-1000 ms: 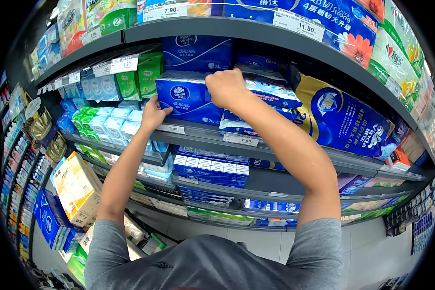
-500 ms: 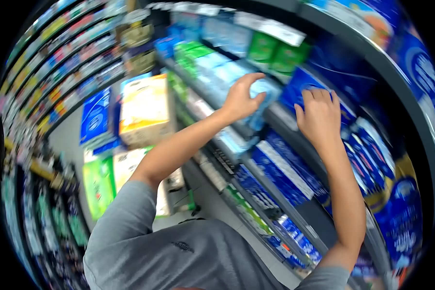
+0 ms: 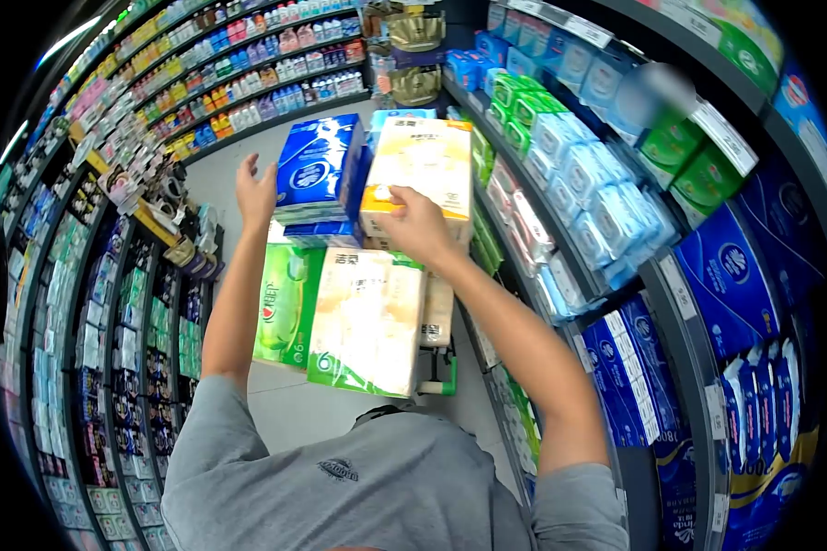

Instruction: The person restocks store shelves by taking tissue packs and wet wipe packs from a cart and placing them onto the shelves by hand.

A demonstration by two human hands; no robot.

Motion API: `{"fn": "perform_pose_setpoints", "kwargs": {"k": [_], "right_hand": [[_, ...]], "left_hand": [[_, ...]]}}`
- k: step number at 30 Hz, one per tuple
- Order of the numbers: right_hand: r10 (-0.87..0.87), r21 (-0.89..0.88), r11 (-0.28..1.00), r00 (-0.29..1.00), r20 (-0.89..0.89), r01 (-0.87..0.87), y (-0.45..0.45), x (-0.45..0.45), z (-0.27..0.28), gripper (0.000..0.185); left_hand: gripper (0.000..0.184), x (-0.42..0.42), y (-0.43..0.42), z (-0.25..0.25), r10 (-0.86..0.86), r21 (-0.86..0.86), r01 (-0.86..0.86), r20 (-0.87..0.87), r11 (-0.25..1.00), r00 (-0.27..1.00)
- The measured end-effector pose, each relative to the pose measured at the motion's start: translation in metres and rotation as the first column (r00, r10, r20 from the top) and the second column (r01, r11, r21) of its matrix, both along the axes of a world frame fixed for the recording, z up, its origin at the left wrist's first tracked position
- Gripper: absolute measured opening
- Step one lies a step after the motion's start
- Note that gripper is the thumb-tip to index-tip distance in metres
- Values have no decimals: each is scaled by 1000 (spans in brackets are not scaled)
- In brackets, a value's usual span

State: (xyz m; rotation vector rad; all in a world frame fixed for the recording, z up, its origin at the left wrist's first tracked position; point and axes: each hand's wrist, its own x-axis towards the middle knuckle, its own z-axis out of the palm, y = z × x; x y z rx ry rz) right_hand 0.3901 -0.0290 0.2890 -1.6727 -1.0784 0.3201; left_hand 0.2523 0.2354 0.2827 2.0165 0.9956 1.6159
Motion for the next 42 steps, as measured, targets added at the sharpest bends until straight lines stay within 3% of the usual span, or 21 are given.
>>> {"fn": "perform_pose_setpoints", "kwargs": {"k": [1, 2, 3, 4, 6, 7, 9, 12, 13, 16, 18, 19, 21, 22, 26, 28, 30, 32, 36, 38, 42], "right_hand": [[-33, 24, 999, 999, 2, 33, 24, -9, -6, 58], [-65, 49, 997, 998, 3, 64, 46, -17, -11, 60], [-121, 30, 992, 992, 36, 120, 64, -24, -14, 62], [-178, 49, 983, 982, 66, 175, 79, -30, -19, 61], [-255, 63, 967, 947, 193, 248, 105, -37, -29, 56], [-239, 62, 971, 951, 195, 231, 111, -40, -28, 56], [-181, -17, 983, 982, -49, 181, 117, -41, -25, 50], [-195, 94, 970, 946, -258, 226, 112, -52, -13, 47], [-200, 97, 968, 946, -256, 231, 111, -49, -14, 47], [-84, 355, 907, 922, -378, 228, 99, -37, -10, 56], [-61, 411, 877, 906, -419, 248, 78, -32, 8, 55], [-85, 411, 870, 905, -417, 271, 67, -30, 16, 55], [148, 543, 812, 825, -546, 214, 43, -22, 33, 54], [185, 570, 795, 813, -553, 207, 28, -17, 40, 53], [-61, 596, 741, 914, -400, 310, -27, 4, 49, 58], [-216, 509, 718, 848, -484, 474, -56, 3, 63, 68], [-272, 434, 756, 839, -472, 489, -96, 10, 69, 82], [-290, 482, 751, 881, -375, 452, -141, 5, 81, 91], [-567, 378, 738, 817, -103, 560, -230, -15, 107, 87], [-666, 351, 717, 741, 88, 602, -269, -25, 112, 80], [-742, 240, 655, 552, 380, 716, -335, -54, 135, 82]], "left_hand": [[44, -13, 7, -2, -9, -127, 0, -71, 992, 997], [44, -23, 11, -6, 12, -126, -21, -73, 992, 997], [44, -31, 8, -7, -223, -382, 216, 26, 899, 974], [44, -37, 5, -9, -410, -578, 436, 184, 690, 893], [41, -39, 2, -21, -426, -616, 489, 261, 618, 866], [41, -38, 1, -24, -426, -591, 523, 310, 614, 850], [40, -37, -8, -22, -397, -599, 557, 391, 575, 830], [38, -40, -15, -14, -379, -583, 599, 466, 548, 800], [38, -40, -16, -12, -385, -581, 604, 467, 546, 796], [38, -39, -32, -1, -406, -625, 648, 506, 435, 761], [39, -30, -56, 5, -369, -414, 893, 813, 178, 451], [44, -22, -61, 6, -406, -373, 914, 818, 163, 406], [48, -3, -71, 7, -456, -317, 943, 828, 100, 327], [52, 5, -81, 13, -490, -263, 963, 832, 61, 259], [79, 39, -131, 27, -533, -33, 983, 843, -179, -69], [87, 61, -158, 31, -610, -13, 984, 787, -175, -98], [91, 79, -184, 42, -660, -12, 960, 729, -281, -184], [91, 96, -205, 52, -704, -62, 926, 669, -372, -238], [79, 131, -242, 60, -776, -268, 869, 603, -416, -185], [76, 147, -270, 64, -804, -283, 826, 515, -488, -298], [62, 167, -338, 76, -624, -229, 669, 648, -707, -438]]}}
